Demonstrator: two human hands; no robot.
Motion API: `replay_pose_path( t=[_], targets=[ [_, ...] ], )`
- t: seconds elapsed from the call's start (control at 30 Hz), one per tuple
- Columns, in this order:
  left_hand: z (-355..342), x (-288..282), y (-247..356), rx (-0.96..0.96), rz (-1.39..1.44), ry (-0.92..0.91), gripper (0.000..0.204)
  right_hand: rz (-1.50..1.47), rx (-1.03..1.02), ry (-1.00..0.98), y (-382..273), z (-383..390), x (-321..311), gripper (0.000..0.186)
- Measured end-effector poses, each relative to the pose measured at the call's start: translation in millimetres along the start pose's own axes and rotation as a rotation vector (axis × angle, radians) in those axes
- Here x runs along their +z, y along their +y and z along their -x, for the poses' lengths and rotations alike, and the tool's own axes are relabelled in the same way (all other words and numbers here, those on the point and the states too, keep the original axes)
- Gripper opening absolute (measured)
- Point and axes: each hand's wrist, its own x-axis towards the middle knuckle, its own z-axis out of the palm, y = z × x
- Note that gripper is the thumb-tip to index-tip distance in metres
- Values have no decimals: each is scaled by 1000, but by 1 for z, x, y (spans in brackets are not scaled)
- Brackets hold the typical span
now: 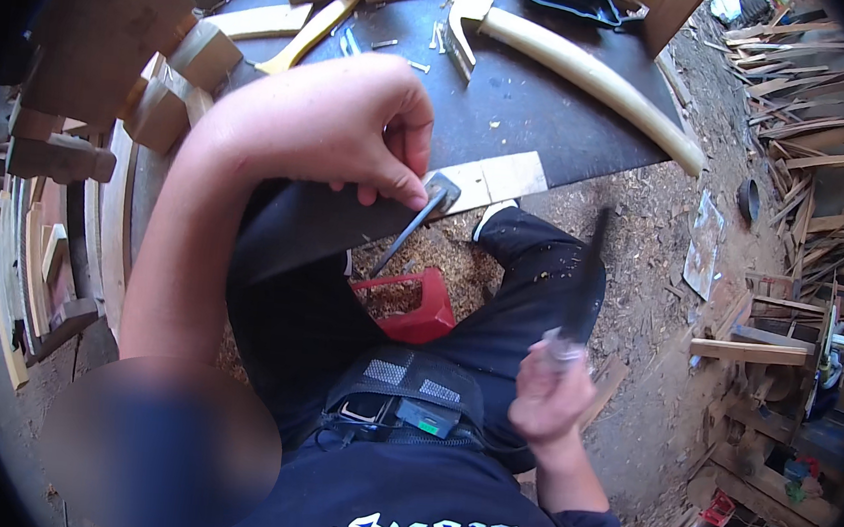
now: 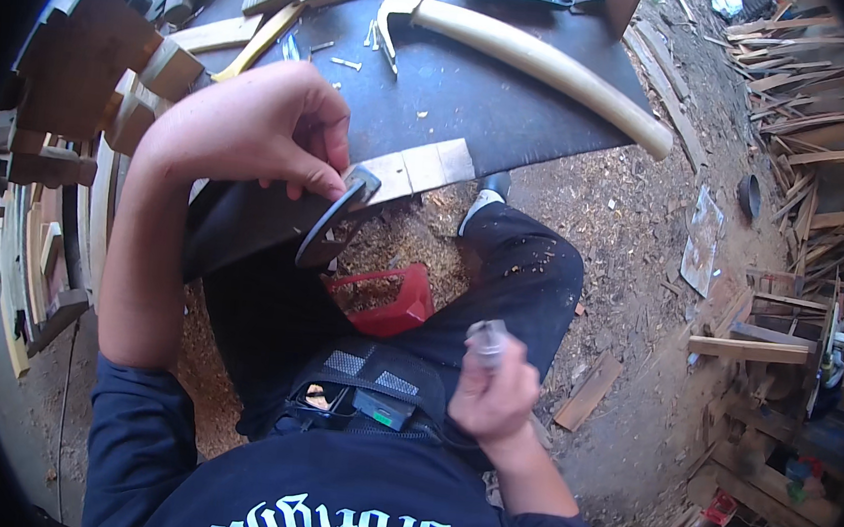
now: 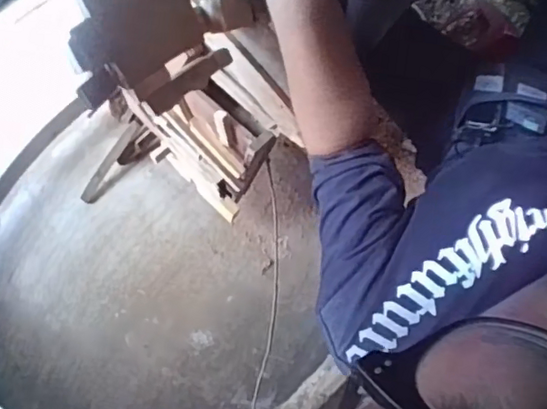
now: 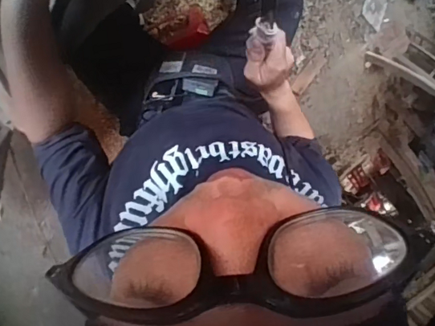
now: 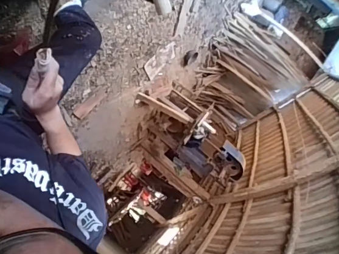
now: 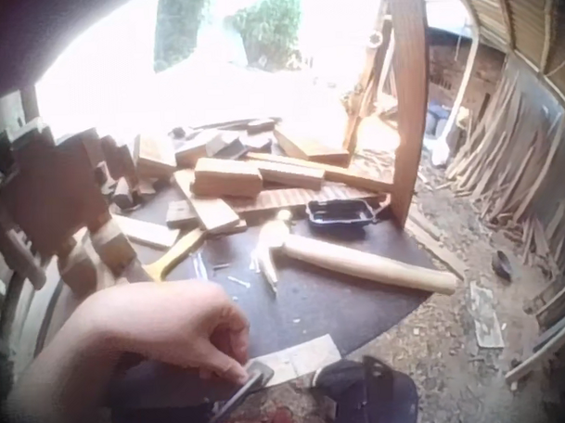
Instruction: Marking wood with a pen and ruler, then sawing a small piece with a hand saw.
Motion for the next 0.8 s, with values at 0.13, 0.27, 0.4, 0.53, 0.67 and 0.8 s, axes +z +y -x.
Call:
replay_pose_path(
  t=[0.13,0.27,0.4,0.53,0.67,0.8],
  targets=[
    [-3,4,-18,109,-22,46,16,-371,107,226,-10,-89,4,27],
    [5,3,-15,76,-7,70,16,2,-78,-27,-4,-157,-5,41],
    [1,4,-13,113,-50,80,16,-28,22,-139,13,-182,0,44],
    [0,3,-14,90,-45,62,16,-263,185,-242,11,-197,-4,41],
    [-2,3,-16,90,-40,53,17,-247,230,-314,3,-211,-11,42],
    [-1,2,-18,87,-17,46,17,-287,266,-334,2,-212,-7,43]
  ],
)
